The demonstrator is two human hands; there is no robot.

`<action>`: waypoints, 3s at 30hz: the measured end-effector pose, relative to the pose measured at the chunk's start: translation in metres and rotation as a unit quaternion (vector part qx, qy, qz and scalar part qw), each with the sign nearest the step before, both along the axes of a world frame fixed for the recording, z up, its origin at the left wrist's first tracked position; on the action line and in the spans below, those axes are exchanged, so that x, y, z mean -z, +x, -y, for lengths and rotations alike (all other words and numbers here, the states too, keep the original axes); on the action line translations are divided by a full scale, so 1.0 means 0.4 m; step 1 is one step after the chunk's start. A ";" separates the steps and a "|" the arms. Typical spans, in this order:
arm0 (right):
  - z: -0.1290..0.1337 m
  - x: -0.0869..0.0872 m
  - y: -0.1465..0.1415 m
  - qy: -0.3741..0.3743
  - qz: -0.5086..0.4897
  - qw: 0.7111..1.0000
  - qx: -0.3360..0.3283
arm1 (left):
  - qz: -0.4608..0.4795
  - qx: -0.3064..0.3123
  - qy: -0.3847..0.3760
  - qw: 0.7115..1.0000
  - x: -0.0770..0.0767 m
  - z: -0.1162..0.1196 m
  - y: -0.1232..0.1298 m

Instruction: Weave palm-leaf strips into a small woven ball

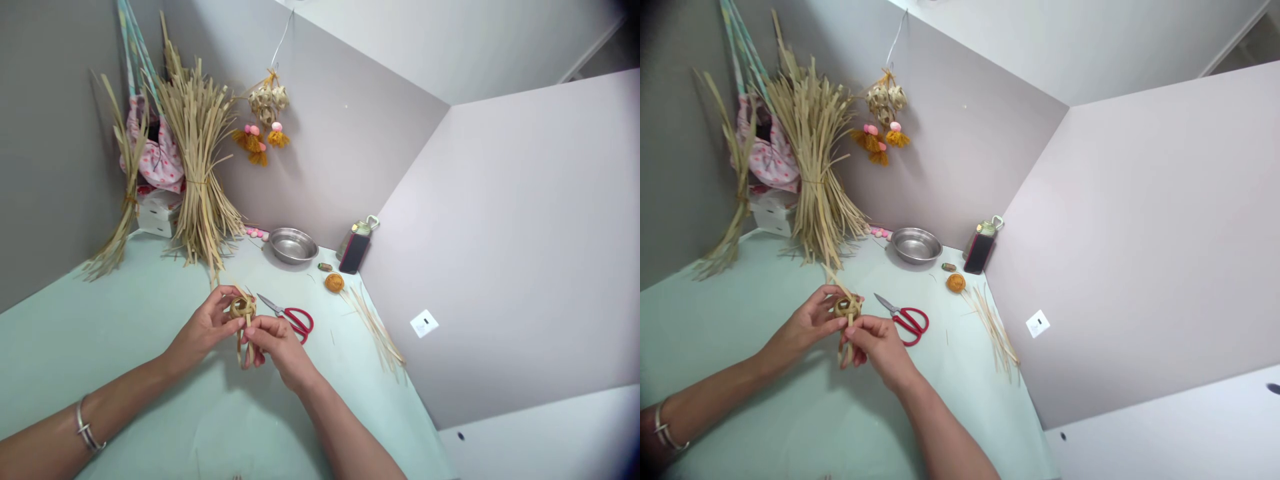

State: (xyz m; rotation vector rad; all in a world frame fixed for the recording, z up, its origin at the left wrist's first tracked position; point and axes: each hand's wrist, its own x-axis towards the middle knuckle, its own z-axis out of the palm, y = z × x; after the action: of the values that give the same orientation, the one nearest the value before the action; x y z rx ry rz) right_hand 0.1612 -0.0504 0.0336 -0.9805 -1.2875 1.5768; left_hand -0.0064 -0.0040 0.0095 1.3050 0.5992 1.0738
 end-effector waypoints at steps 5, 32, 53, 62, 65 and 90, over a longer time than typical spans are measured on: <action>0.001 0.006 -0.001 -0.006 -0.016 1.000 -0.015 | 0.001 -0.007 -0.009 1.000 0.001 0.001 0.000; -0.008 -0.004 0.003 0.010 0.029 0.999 0.028 | -0.040 -0.097 -0.020 0.994 0.005 0.002 0.007; -0.050 0.001 0.047 0.042 0.093 0.981 0.166 | -0.178 0.006 0.069 0.982 0.003 0.039 0.018; -0.050 -0.007 0.066 -0.034 -0.006 0.988 0.149 | -0.111 0.124 -0.015 0.986 -0.009 0.023 0.013; -0.053 -0.001 0.070 -0.069 -0.093 0.982 0.151 | -0.057 0.160 -0.051 0.984 -0.014 0.022 0.015; -0.093 0.030 0.132 -0.089 -0.193 0.941 0.264 | -0.022 0.273 -0.156 0.949 -0.055 0.032 -0.005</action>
State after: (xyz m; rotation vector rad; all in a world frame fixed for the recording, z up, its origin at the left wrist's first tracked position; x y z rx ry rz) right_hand 0.2139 -0.0131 0.0216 -0.9635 -0.5551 1.3794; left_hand -0.0084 -0.0166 0.0315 1.1232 0.3847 0.4726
